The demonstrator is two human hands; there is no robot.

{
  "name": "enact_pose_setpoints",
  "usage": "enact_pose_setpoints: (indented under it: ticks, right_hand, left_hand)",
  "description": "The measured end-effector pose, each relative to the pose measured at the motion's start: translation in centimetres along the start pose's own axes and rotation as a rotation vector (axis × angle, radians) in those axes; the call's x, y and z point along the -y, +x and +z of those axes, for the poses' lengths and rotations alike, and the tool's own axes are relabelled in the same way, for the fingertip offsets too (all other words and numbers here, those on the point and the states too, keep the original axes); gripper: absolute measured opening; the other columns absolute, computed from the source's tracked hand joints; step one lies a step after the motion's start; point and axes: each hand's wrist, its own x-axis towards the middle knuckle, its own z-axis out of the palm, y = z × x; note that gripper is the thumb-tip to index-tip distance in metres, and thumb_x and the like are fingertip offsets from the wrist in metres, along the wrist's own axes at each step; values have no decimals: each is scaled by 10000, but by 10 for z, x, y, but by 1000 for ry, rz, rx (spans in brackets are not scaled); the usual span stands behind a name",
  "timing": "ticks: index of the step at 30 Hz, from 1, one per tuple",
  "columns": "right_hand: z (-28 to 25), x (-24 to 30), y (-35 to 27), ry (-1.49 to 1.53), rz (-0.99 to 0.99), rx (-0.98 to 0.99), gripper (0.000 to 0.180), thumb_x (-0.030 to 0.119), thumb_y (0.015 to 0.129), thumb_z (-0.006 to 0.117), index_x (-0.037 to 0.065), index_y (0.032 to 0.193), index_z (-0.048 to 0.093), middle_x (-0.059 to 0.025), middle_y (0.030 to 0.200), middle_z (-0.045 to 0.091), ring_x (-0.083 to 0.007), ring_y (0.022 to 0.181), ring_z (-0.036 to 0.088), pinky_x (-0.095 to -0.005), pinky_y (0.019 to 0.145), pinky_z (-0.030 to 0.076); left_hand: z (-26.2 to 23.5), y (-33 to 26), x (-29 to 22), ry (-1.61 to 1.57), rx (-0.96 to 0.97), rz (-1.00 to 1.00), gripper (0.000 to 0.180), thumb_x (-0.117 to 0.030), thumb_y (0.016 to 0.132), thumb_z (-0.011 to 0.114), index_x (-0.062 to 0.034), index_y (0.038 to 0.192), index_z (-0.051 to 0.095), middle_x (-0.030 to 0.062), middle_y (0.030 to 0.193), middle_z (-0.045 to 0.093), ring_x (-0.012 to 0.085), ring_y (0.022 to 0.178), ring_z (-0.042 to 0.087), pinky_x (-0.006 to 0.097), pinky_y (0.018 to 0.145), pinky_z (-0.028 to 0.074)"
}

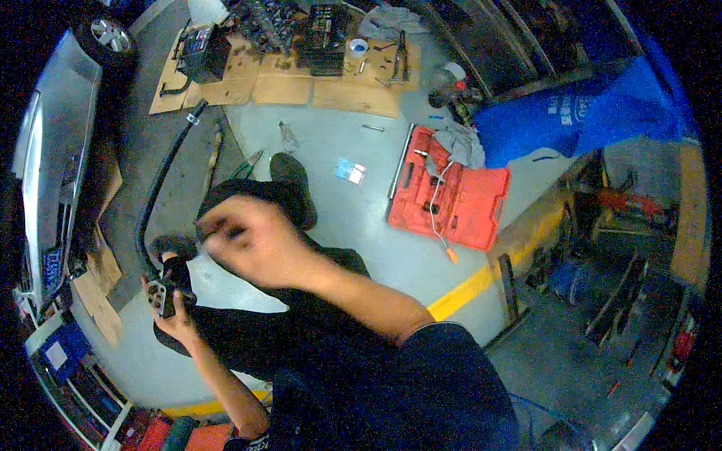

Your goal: The person sits on the floor of a garage and assembles a car exhaust pipe by connecting a metal pipe to a rubber hose. They use pliers to tighten a clamp on the hose and a wrench to secure a bolt on the metal pipe. The person also handles a small plastic bag containing a part.

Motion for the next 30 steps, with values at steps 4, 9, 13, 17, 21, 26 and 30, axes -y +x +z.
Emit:
enact_pose_setpoints:
  ticks: [4, 9, 13, 17, 21, 26, 30]
  right_hand:
    - [-136, -122, 31, -276, 174, -394, 282, 191, 956, 736, -11, 1152, 714, -123, 974, 767, -181, 824, 727, -339, 755, 595]
    - [-285, -335, -23, -1114, 401, -460, 513, 158, 807, 842, 17, 1261, 648, -187, 1221, 675, -345, 1097, 673, -417, 985, 551]
    - [-289, -368, -25, -1337, 416, -318, 694, 161, 743, 880, 55, 1359, 578, -175, 1411, 558, -389, 1292, 535, -463, 1094, 478]
    - [-279, -364, 7, -1429, 650, -215, 690, 169, 750, 875, 91, 1366, 574, -172, 1436, 531, -379, 1291, 529, -450, 1065, 495]
    - [-288, -380, -9, -1494, 490, -302, 552, 165, 816, 811, 89, 1328, 617, -185, 1389, 566, -379, 1226, 571, -464, 1005, 512]
    - [-295, -392, -8, -1042, 567, -716, 246, 176, 965, 680, 14, 1147, 711, -166, 1057, 716, -328, 897, 700, -409, 822, 578]
    - [-288, -374, -15, -129, 585, -864, 194, 127, 1035, 596, -40, 1052, 693, -83, 982, 712, -206, 855, 702, -374, 794, 588]
  left_hand:
    - [33, 9, 37, -85, -57, -157, 742, -94, 925, 746, 35, 1572, 407, 224, 1339, 660, 293, 1227, 652, 376, 1051, 485]
    - [91, 30, 97, -10, -68, -201, 747, -5, 899, 769, 7, 1566, 433, 189, 1334, 662, 234, 1143, 653, 363, 1033, 498]
    - [128, 35, 141, -49, -160, -335, 681, -59, 914, 785, 0, 1523, 484, 142, 1222, 709, 144, 903, 639, 286, 782, 533]
    - [140, 22, 209, -124, -260, -641, 516, -197, 983, 741, -12, 1426, 553, 135, 1178, 728, 137, 795, 621, 296, 712, 532]
    - [157, 14, 234, -235, -291, -855, 447, -295, 1024, 702, -39, 1363, 564, 162, 1218, 710, 210, 899, 658, 366, 820, 557]
    - [153, -2, 265, -517, -313, -1007, 443, -307, 1037, 687, -10, 1344, 566, 192, 1229, 702, 307, 1023, 684, 464, 939, 558]
    - [145, -17, 294, -430, -223, -967, 494, -321, 1008, 724, 9, 1346, 580, 200, 1237, 704, 325, 1057, 699, 473, 947, 560]
